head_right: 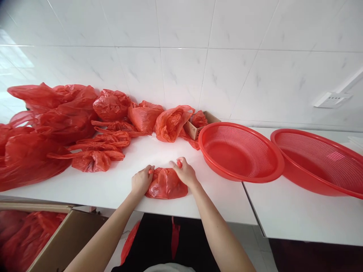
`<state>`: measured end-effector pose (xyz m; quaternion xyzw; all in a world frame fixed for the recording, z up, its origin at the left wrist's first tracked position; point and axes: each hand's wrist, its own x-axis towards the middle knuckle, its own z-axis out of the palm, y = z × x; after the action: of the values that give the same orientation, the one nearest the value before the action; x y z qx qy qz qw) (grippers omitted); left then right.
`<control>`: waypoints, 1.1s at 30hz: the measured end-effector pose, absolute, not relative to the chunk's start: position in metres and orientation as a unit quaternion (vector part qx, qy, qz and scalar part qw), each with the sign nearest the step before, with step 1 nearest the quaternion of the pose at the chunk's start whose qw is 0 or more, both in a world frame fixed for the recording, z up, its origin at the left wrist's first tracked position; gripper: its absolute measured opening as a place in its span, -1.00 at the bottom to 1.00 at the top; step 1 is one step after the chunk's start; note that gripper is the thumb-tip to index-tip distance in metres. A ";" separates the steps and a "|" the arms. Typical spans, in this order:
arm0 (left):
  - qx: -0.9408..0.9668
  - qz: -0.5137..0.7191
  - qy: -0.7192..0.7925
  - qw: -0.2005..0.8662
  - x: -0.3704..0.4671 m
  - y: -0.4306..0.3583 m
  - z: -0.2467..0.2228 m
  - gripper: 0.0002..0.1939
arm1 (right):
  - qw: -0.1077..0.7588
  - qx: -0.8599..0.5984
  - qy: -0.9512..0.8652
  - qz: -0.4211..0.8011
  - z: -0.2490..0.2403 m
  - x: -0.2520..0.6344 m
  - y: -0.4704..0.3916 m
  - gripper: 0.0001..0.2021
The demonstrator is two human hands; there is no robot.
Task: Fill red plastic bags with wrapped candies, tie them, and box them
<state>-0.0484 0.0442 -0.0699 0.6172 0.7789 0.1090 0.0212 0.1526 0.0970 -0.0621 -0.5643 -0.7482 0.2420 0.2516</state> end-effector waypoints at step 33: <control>0.612 0.182 0.759 0.126 -0.097 0.008 -0.049 -0.55 | 0.316 -0.581 -0.727 0.185 -0.090 0.164 0.102 -0.66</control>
<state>-0.0970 0.0085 -0.0491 0.6121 0.7591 0.1817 0.1264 0.1639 0.1018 -0.0896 -0.5806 -0.7274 0.1846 0.3158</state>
